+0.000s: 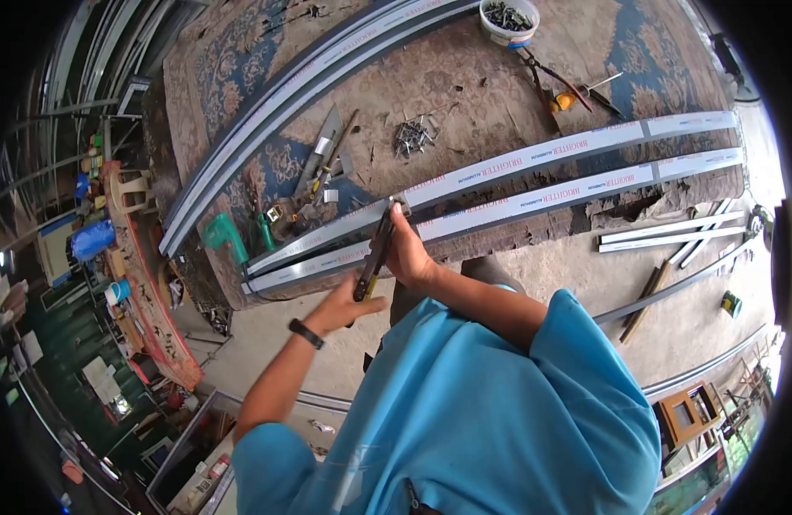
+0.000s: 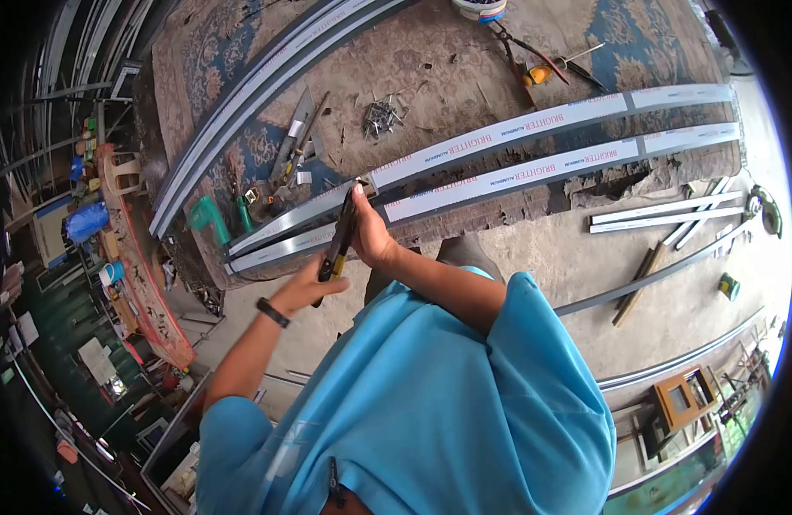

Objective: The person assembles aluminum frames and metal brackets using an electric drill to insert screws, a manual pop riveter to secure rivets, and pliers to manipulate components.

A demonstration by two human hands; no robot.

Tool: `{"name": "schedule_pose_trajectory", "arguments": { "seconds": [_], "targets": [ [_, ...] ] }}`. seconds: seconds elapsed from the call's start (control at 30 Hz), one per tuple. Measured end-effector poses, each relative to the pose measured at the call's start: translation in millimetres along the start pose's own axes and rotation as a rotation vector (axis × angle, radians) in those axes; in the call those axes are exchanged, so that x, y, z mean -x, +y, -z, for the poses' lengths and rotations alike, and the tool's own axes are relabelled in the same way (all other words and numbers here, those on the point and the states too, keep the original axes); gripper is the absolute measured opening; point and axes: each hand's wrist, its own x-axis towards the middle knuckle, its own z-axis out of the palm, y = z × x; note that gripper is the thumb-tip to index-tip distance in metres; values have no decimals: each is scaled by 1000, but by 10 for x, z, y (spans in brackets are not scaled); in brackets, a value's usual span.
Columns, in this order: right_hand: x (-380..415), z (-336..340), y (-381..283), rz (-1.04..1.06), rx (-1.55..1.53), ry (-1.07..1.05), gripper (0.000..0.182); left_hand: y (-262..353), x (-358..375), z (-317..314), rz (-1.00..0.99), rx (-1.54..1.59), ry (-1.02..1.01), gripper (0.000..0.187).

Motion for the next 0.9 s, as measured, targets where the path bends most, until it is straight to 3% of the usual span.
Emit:
{"name": "schedule_pose_trajectory", "arguments": {
  "seconds": [0.03,0.1,0.2,0.37,0.47,0.53,0.6,0.63,0.73,0.8,0.9],
  "targets": [
    [11,20,-30,-42,12,0,64,16,-30,-134,41,-6,-14,61],
    [54,-17,-29,-35,-6,23,67,49,-41,-296,316,-71,31,45],
    [75,-103,-37,-30,-32,57,69,15,-141,-440,202,-165,284,41],
    [83,-200,-5,5,67,-66,66,168,25,-233,126,-245,326,38],
    [90,-430,147,71,154,-85,65,221,242,110,-54,-446,231,41],
    [104,-573,143,160,347,-98,60,597,498,477,101,-7,25,42],
    [-16,-509,234,157,545,-137,56,1440,721,964,348,860,-188,42],
    [6,-586,199,132,513,-158,54,1467,760,1031,322,753,-144,35],
    [-42,-701,126,93,490,-263,45,1348,793,948,324,540,-113,38],
    [-175,-523,119,103,555,-361,41,1369,883,1238,434,622,-67,34],
    [-254,-550,9,218,732,-430,47,1370,869,1389,337,585,-110,36]
  ]
}}
